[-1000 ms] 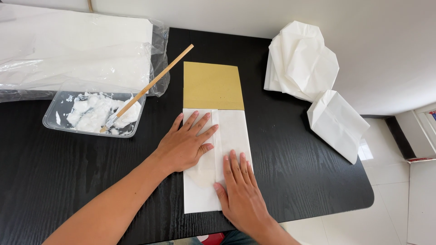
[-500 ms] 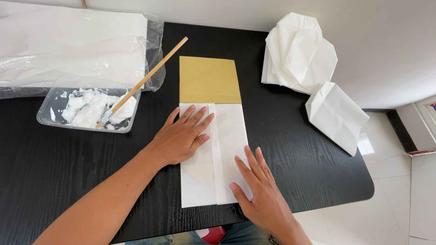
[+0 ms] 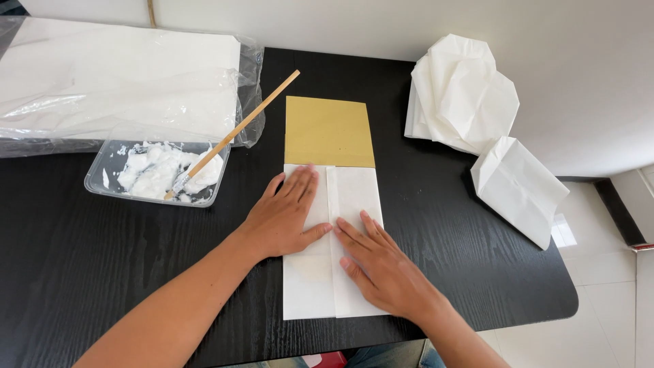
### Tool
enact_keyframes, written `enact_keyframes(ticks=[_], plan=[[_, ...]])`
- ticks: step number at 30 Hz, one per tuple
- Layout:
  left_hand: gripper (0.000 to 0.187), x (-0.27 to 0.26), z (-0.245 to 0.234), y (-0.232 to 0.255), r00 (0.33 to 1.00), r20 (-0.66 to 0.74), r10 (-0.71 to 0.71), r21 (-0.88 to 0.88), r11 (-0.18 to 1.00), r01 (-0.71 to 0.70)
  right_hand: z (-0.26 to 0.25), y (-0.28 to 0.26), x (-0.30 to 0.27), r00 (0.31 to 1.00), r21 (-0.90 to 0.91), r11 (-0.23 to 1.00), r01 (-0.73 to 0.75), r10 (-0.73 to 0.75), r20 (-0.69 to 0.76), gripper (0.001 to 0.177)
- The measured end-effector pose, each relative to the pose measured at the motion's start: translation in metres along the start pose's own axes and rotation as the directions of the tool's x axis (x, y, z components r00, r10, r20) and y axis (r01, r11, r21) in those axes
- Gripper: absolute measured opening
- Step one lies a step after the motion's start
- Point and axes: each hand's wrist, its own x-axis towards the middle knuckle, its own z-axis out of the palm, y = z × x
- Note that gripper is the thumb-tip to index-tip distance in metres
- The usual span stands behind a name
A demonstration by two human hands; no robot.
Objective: Folding white paper around a gold cardboard template and applying glue with a brush to create a sleeve.
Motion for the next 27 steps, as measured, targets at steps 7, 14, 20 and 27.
enact_keyframes(ticks=[7,14,20,27], plan=[[0.102,-0.004,-0.038,0.014,0.980,0.153,-0.124,0.014,0.992,0.123,-0.018,0.008,0.048,0.969,-0.135,0.973,-0.186,0.204,0.136,0.060],[0.104,-0.004,-0.032,0.011,0.984,0.141,-0.104,0.012,0.995,0.103,-0.020,0.019,0.085,0.959,-0.230,0.950,-0.213,0.248,0.135,0.064],[0.103,-0.004,-0.029,0.010,0.985,0.134,-0.105,-0.011,0.994,0.107,-0.019,0.028,0.092,0.961,-0.181,0.960,-0.214,0.240,0.138,0.061],[0.098,-0.006,-0.033,0.013,0.989,0.113,-0.092,-0.029,0.995,0.096,-0.022,0.042,0.097,0.972,-0.239,0.949,-0.206,0.226,0.059,0.059]])
